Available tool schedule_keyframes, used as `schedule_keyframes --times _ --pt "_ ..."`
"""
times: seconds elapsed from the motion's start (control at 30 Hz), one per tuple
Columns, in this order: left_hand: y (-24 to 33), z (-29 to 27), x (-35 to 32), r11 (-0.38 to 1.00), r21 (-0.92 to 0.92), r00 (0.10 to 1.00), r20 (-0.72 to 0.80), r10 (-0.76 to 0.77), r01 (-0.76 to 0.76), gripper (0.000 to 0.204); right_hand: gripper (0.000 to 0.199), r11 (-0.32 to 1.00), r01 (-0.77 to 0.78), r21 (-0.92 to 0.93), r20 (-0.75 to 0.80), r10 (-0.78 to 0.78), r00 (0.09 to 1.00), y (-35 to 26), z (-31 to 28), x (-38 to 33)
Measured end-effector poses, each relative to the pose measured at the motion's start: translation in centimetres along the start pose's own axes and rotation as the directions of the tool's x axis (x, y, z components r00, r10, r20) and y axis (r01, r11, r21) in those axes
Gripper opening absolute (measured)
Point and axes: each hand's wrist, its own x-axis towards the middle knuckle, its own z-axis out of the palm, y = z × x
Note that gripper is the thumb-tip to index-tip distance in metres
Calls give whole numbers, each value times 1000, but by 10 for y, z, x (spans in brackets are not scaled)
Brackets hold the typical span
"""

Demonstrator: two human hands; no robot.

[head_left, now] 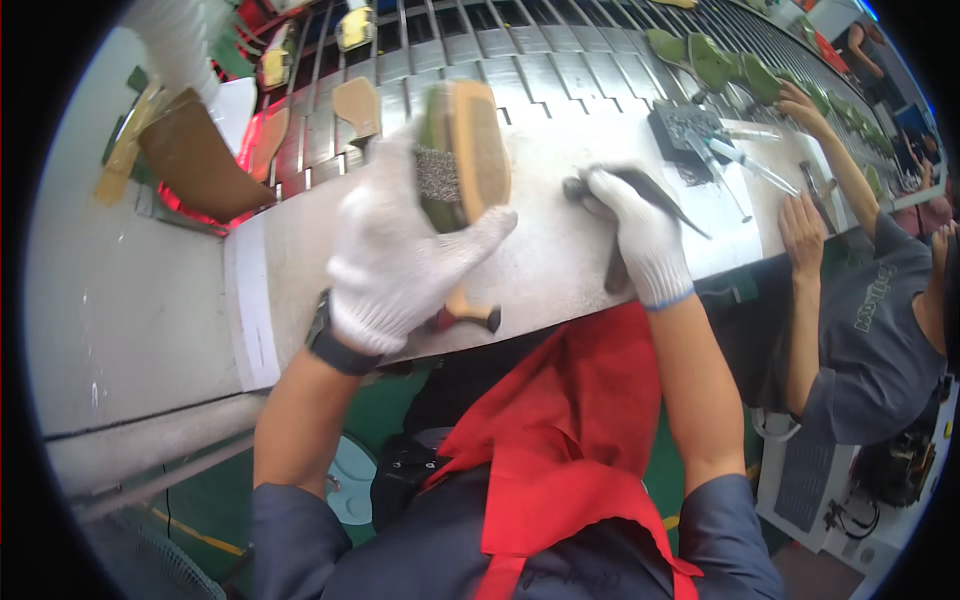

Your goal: The person hammers the edge of a shoe sole onto a green heel component by hand, using a small hammer to press the material down. The person then picks up a different sole piece from the conveyor belt and places it onto the same green heel component.

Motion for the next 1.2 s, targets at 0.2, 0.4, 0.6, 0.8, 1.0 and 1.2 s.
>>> schedule_keyframes --times 0.2,0.4,0.6,0.8,1.0,1.2 --pt "36 -48 3 933 -272 937 188 293 -237 78 25 994 -25 -109 135 40 990 -18 12 -44" --pt "47 -25 -12 929 -303 958 122 258 -211 68 32 857 502 -118 220 -471 854 -94 26 -128" --pt "57 -14 -17 936 -205 952 55 301 -284 81 44 684 618 -388 481 -422 769 -164 31 -148" --pt "54 -20 -22 925 -243 937 120 327 -292 84 42 818 525 -235 465 -380 799 -173 37 -125" --pt "57 -16 -49 880 -274 921 -86 379 -388 75 35 959 281 -34 532 -221 817 -169 39 -123" --pt "20 -24 -89 851 -260 868 81 490 -457 64 25 942 334 24 600 -281 749 -115 50 -152"
